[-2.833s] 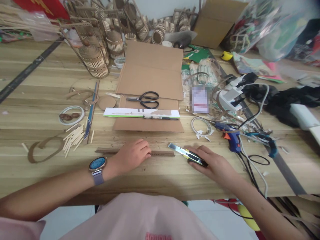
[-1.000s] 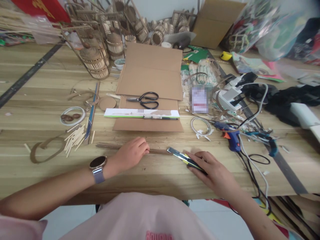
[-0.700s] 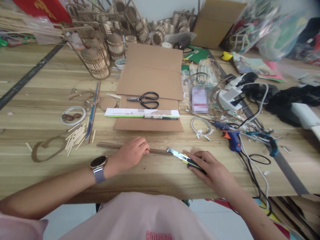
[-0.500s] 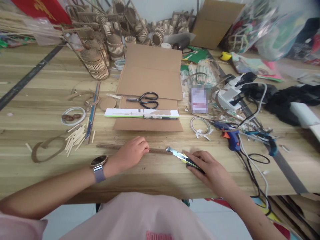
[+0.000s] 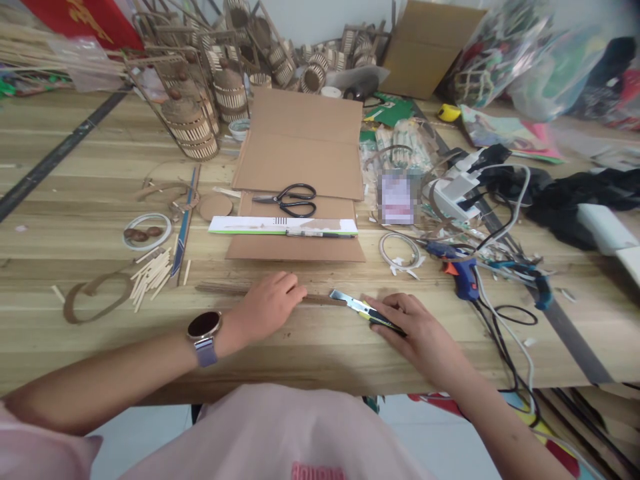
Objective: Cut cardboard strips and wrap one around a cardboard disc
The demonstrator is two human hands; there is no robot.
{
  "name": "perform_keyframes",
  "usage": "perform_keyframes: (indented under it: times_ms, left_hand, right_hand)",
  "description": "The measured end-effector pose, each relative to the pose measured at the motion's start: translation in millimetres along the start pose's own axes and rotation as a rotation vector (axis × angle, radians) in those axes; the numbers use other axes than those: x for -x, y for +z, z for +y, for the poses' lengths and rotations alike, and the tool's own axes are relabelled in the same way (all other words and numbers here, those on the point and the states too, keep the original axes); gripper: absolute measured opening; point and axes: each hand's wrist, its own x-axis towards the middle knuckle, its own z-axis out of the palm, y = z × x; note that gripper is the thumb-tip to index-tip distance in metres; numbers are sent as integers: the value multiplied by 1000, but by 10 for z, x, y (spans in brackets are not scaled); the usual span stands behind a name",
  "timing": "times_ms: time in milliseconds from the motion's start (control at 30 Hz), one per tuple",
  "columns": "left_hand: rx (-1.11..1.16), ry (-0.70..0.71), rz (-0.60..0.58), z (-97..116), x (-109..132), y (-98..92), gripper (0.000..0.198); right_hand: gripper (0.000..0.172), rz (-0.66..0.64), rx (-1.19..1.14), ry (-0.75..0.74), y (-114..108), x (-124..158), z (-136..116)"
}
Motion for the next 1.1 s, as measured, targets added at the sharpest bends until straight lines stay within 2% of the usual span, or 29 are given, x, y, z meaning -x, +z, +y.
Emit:
perform_keyframes:
  times_ms: [100, 200, 467, 633, 833, 967, 1100]
  left_hand:
    - [-206, 159, 15, 53, -14, -24, 25]
    - [-245, 258, 87, 95, -18, 4, 24]
    - [-307, 348, 165, 124, -9, 2, 18]
    - [-323, 336, 183, 113, -3, 19, 20]
    - [-289, 305, 135, 87, 10, 43, 24]
    - [-88, 192, 79, 77, -46, 31, 27]
    - [202, -20, 10, 82, -116, 28, 22]
  right_hand:
    - [42, 9, -18, -9, 1, -14, 7]
    - [42, 13, -18, -11, 0, -16, 19]
    - [43, 60, -11, -57, 18, 35, 58]
    - [41, 69, -35, -86, 18, 79, 108]
    - [43, 49, -27, -77, 23, 120, 155]
    - [43, 29, -46, -40, 18, 113, 153]
    - [43, 9, -64, -22, 8, 97, 131]
